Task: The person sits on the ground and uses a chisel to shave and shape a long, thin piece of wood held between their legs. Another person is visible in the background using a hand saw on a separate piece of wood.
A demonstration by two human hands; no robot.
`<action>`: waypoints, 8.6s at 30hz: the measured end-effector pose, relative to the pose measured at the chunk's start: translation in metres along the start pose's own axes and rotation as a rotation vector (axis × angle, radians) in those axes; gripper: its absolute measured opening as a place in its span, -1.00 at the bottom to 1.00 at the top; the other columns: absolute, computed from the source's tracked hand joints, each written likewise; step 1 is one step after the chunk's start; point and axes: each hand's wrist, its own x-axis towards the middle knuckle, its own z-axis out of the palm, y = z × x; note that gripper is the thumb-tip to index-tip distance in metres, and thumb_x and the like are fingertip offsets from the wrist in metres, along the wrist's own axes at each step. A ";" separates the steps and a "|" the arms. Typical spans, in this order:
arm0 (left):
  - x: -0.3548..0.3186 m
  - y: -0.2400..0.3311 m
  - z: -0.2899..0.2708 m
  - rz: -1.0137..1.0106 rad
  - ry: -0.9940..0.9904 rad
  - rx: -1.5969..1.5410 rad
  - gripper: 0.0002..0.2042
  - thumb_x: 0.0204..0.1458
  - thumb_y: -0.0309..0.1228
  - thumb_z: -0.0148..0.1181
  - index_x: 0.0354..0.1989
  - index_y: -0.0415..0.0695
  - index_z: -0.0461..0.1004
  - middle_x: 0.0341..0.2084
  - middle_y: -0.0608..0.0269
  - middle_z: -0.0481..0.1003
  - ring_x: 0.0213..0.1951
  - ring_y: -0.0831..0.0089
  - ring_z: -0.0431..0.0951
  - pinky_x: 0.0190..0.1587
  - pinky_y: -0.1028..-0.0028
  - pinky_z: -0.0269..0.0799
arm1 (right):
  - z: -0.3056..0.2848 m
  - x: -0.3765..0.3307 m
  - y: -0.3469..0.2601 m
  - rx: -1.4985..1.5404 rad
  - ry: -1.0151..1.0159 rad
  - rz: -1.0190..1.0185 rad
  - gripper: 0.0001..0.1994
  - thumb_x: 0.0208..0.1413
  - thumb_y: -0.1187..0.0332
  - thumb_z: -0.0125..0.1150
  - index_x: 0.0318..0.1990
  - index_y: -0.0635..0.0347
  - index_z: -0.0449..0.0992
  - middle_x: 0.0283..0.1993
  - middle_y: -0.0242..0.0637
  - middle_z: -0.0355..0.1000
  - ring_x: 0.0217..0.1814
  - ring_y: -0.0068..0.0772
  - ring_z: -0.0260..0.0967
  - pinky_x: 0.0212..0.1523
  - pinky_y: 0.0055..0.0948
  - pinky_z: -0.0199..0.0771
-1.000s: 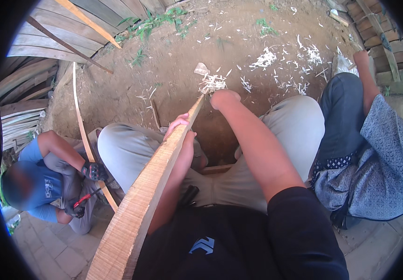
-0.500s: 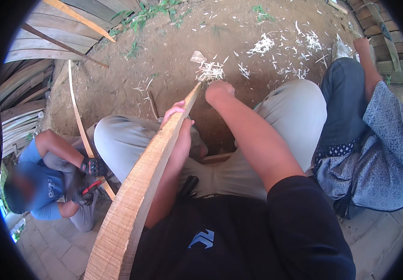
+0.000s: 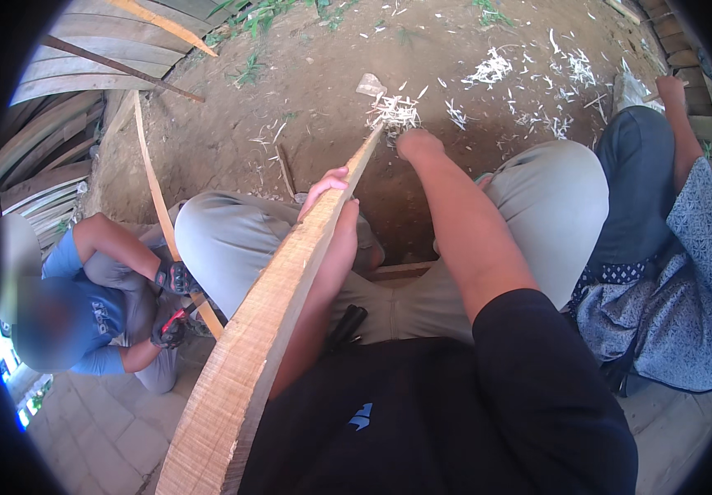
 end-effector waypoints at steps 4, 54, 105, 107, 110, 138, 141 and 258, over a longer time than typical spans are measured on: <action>-0.002 0.015 -0.005 -0.096 -0.088 0.098 -0.71 0.02 -0.76 0.05 -0.14 -0.11 0.37 0.08 0.20 0.45 0.15 0.42 0.40 0.18 0.50 0.23 | -0.019 -0.024 -0.004 -0.010 0.020 -0.015 -0.61 0.14 0.33 0.07 0.12 0.13 0.55 0.27 -0.18 0.42 0.29 -0.11 0.40 0.22 -0.17 0.41; 0.000 0.006 -0.005 -0.023 -0.103 -0.148 -0.85 -0.01 -0.53 0.24 -0.25 -0.26 0.50 -0.07 0.05 0.53 0.02 0.42 0.46 0.09 0.54 0.27 | 0.006 -0.005 -0.006 0.187 0.196 0.127 -0.60 0.32 0.23 -0.11 0.17 0.16 0.51 0.29 -0.07 0.38 0.31 -0.04 0.36 0.23 -0.10 0.41; -0.001 0.017 0.002 -0.001 0.057 -0.130 -0.57 -0.32 -0.89 -0.05 -0.24 -0.21 0.44 -0.14 0.12 0.52 -0.13 0.50 0.45 0.07 0.59 0.20 | -0.101 -0.098 -0.036 -0.550 -0.011 0.038 -0.70 0.07 0.36 0.24 -0.01 0.07 0.65 0.07 -0.26 0.57 0.05 -0.17 0.57 -0.08 -0.18 0.61; -0.002 0.018 0.001 -0.003 0.026 -0.088 -0.61 -0.21 -0.85 -0.02 -0.21 -0.16 0.43 -0.06 0.13 0.51 -0.06 0.46 0.48 0.05 0.58 0.24 | -0.107 -0.098 -0.040 -0.644 -0.037 0.106 -0.69 0.05 0.35 0.28 -0.01 0.02 0.65 0.06 -0.34 0.58 0.00 -0.22 0.59 -0.20 -0.13 0.63; -0.004 0.009 -0.005 0.028 0.018 -0.023 -0.64 -0.16 -0.83 0.00 -0.21 -0.14 0.44 -0.03 0.12 0.51 -0.04 0.44 0.49 0.05 0.57 0.27 | -0.098 -0.092 -0.026 -0.545 0.142 0.075 -0.70 0.07 0.34 0.27 -0.01 0.05 0.65 0.07 -0.36 0.58 0.00 -0.22 0.59 -0.26 -0.09 0.64; 0.001 -0.001 -0.005 0.019 -0.066 -0.216 -0.74 0.03 -0.37 0.25 -0.19 -0.29 0.50 -0.09 0.00 0.51 0.08 0.25 0.43 0.22 0.40 0.17 | -0.071 -0.081 -0.025 -0.352 0.095 -0.097 -0.66 0.09 0.37 0.09 0.00 0.20 0.62 0.12 -0.08 0.53 0.15 -0.03 0.50 0.09 -0.15 0.51; 0.004 0.008 0.000 0.079 -0.051 -0.125 -0.84 0.00 -0.54 0.23 -0.23 -0.26 0.52 -0.08 -0.03 0.52 0.06 0.28 0.46 0.20 0.40 0.22 | -0.064 -0.072 -0.028 -0.333 0.109 -0.153 -0.64 0.16 0.29 0.06 0.06 0.18 0.58 0.15 -0.10 0.51 0.18 -0.07 0.48 0.13 -0.11 0.47; 0.000 0.014 0.000 -0.023 0.061 -0.108 -0.62 -0.28 -0.83 0.03 -0.23 -0.19 0.44 -0.11 0.17 0.52 -0.12 0.53 0.43 0.04 0.58 0.20 | -0.054 -0.032 -0.017 -0.493 -0.053 -0.181 -0.67 0.10 0.47 0.06 0.02 0.23 0.59 0.14 -0.08 0.49 0.17 -0.04 0.47 0.08 -0.09 0.51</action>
